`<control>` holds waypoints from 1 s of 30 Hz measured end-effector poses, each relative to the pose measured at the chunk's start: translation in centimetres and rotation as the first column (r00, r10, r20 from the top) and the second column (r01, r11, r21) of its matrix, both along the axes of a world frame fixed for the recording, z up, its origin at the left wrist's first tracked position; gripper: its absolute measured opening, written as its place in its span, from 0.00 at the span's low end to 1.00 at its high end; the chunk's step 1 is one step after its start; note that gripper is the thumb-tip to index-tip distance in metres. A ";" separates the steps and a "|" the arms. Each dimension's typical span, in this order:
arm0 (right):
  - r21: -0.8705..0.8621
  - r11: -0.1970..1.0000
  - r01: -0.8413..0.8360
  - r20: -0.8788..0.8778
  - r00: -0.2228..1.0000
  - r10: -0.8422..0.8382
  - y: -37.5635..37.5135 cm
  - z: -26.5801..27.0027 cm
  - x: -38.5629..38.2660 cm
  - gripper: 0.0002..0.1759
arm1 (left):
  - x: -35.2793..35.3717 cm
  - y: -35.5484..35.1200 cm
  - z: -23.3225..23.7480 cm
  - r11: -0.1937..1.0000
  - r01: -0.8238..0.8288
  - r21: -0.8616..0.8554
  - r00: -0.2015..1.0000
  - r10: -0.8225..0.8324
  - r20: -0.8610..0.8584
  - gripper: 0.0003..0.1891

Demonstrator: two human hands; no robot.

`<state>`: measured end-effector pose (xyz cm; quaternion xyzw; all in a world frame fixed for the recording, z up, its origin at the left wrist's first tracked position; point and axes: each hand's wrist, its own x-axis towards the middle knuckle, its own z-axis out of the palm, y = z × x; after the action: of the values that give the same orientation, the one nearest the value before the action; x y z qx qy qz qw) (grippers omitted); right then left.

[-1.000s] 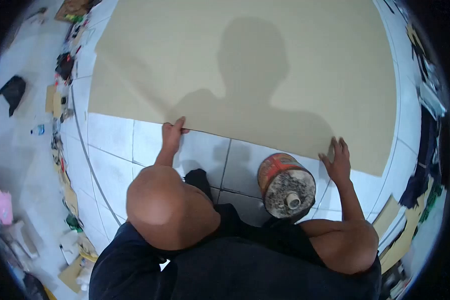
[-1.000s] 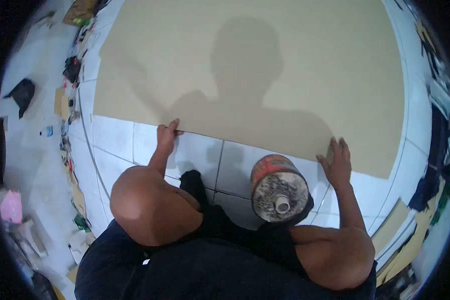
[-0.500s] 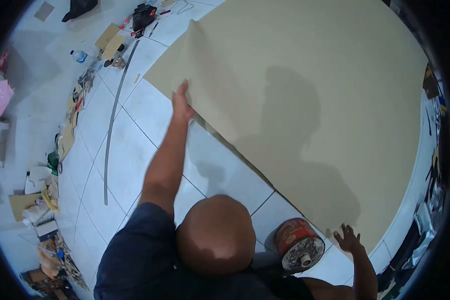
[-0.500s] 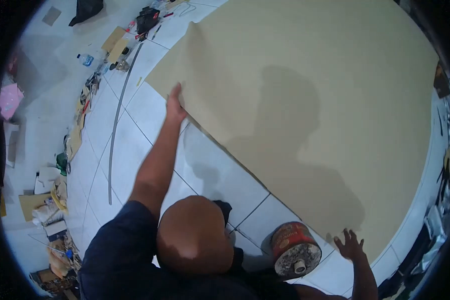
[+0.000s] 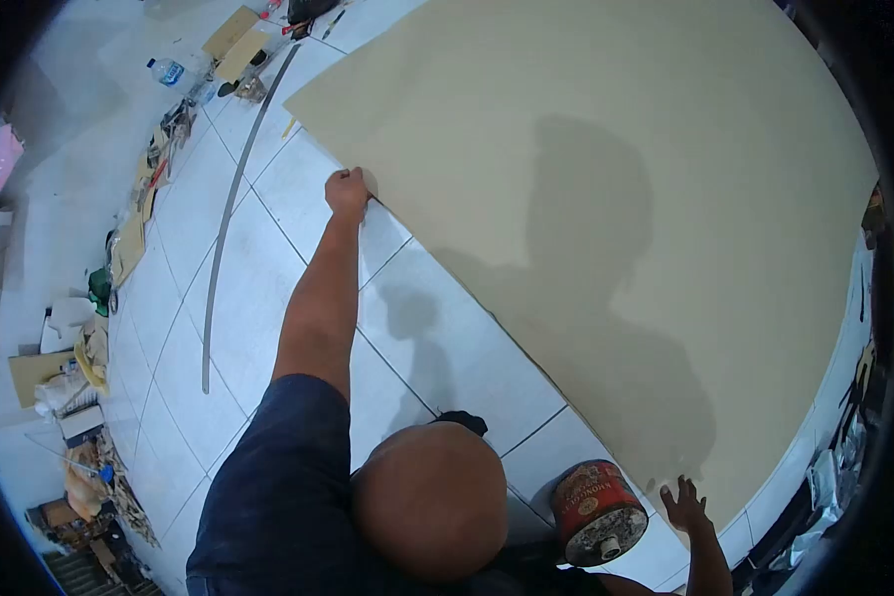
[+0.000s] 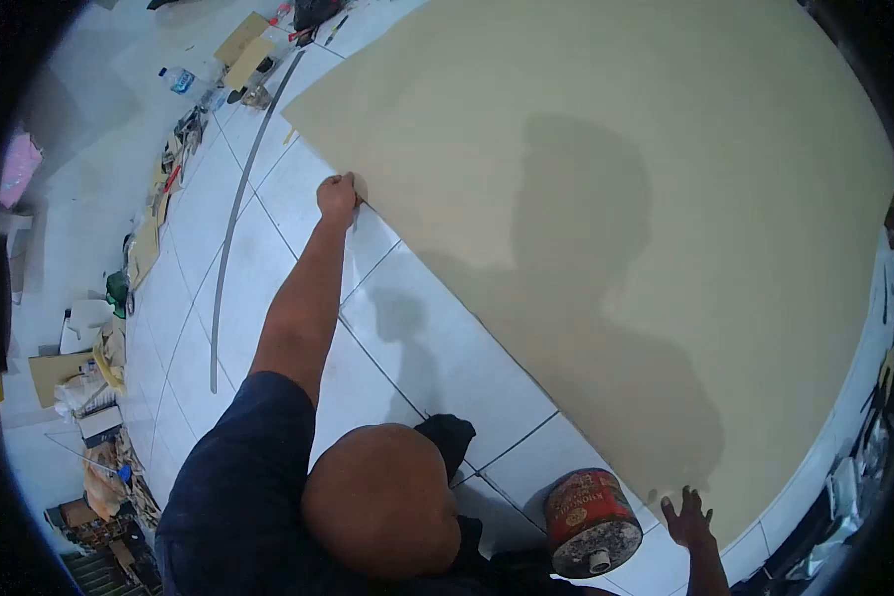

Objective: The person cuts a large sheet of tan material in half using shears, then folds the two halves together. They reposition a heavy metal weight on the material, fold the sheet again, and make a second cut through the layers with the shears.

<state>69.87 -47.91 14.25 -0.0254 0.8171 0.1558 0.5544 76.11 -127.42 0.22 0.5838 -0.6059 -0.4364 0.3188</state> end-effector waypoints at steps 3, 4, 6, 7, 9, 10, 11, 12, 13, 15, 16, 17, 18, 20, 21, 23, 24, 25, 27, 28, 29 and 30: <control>0.001 1.000 0.022 -0.004 1.000 -0.022 0.2 -0.3 0.3 0.53 | 0.1 -1.4 -1.0 0.989 0.031 0.144 0.999 -0.027 -0.030 0.19; -0.007 1.000 0.027 -0.008 1.000 -0.028 0.1 -0.5 0.2 0.54 | -0.1 -1.4 -0.7 0.998 -0.009 0.067 0.987 -0.001 0.160 0.17; -0.004 1.000 0.024 -0.007 1.000 -0.024 0.0 -0.9 0.1 0.54 | -0.2 -1.6 0.0 0.999 -0.034 -0.019 0.938 0.038 0.345 0.17; 0.006 1.000 0.025 -0.011 1.000 -0.025 0.0 -0.9 0.2 0.54 | -0.3 -1.6 0.1 1.000 -0.012 -0.001 0.921 0.012 0.390 0.18; -0.010 0.999 0.034 -0.016 0.999 -0.034 0.0 -0.8 0.1 0.55 | -0.3 -1.4 0.2 1.000 0.010 0.022 0.901 -0.019 0.433 0.19; -0.030 0.999 0.041 -0.021 0.999 -0.042 0.0 -0.8 0.0 0.56 | -0.2 -1.8 -0.1 0.998 0.027 0.050 0.897 -0.046 0.439 0.20; -0.028 0.999 0.043 -0.019 0.999 -0.043 0.0 -0.8 0.0 0.56 | -0.1 -2.2 -0.4 0.996 0.045 0.078 0.894 -0.075 0.442 0.20; -0.049 0.998 0.047 -0.028 0.998 -0.048 0.0 -0.8 0.0 0.57 | -0.2 -2.6 -0.5 0.996 0.046 0.079 0.894 -0.076 0.441 0.20; -0.068 0.996 0.051 -0.035 0.998 -0.054 0.2 -0.7 0.0 0.58 | -0.2 -2.9 -0.8 0.994 0.042 0.100 0.874 -0.085 0.479 0.20; -0.101 0.995 0.024 -0.026 0.999 -0.027 1.9 -2.0 -0.4 0.59 | -0.3 -3.2 -0.7 0.999 0.027 0.022 0.794 -0.035 0.607 0.21; -0.130 0.992 0.000 -0.019 1.000 -0.002 3.2 -2.8 -0.4 0.60 | -0.7 -2.3 -0.1 0.997 0.034 -0.073 0.729 0.025 0.684 0.22; -0.144 0.989 -0.031 -0.033 0.999 0.026 4.7 -4.0 -0.3 0.62 | -0.5 -1.0 0.4 0.994 0.028 -0.101 0.781 0.042 0.624 0.27; -0.173 0.981 -0.082 -0.057 0.996 0.074 5.8 -4.4 0.0 0.62 | -1.4 2.1 2.3 0.976 0.025 -0.216 0.713 0.134 0.688 0.30; -0.248 0.964 -0.095 -0.063 0.995 0.081 8.4 -6.0 0.6 0.62 | -1.9 6.5 1.2 0.790 0.397 -0.467 0.808 -0.059 0.586 0.29; -0.267 0.961 -0.076 -0.069 0.996 0.059 8.3 -5.9 1.0 0.62 | -2.1 10.6 1.6 0.625 0.606 -0.493 0.767 -0.294 0.571 0.30; -0.250 0.968 0.023 -0.057 0.998 -0.039 7.5 -5.6 1.2 0.62 | -1.1 18.8 1.6 0.228 0.841 -0.491 0.521 -0.586 0.621 0.33; -0.284 0.959 -0.024 -0.078 0.997 0.002 7.3 -5.3 1.1 0.62 | -0.8 22.7 1.3 0.033 0.885 -0.465 0.383 -0.622 0.683 0.35; -0.290 0.956 -0.044 -0.067 0.997 0.025 7.6 -5.8 0.9 0.62 | -0.3 26.5 3.1 0.000 0.974 -0.227 0.179 -0.617 0.766 0.37; -0.227 0.973 -0.042 -0.031 0.999 0.036 4.5 -3.5 0.0 0.60 | 0.3 29.6 3.0 -0.092 0.988 -0.124 0.043 -0.608 0.793 0.39; -0.233 0.972 -0.021 -0.040 0.999 0.012 5.2 -4.2 -0.1 0.60 | 0.5 30.3 2.4 -0.086 0.990 -0.108 0.032 -0.616 0.787 0.40; -0.245 0.968 -0.053 -0.086 0.996 0.033 6.0 -5.3 0.1 0.57 | 0.5 31.0 1.8 -0.079 0.993 -0.089 0.020 -0.626 0.780 0.41; -0.253 0.963 -0.089 -0.127 0.990 0.058 7.0 -6.0 0.6 0.55 | 0.7 30.9 1.3 -0.081 0.990 -0.112 0.037 -0.625 0.780 0.42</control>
<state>70.42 -40.89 8.23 -0.1182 0.8604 0.0698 0.4908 76.78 -96.48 1.50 -0.0248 -0.9927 -0.1139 -0.0308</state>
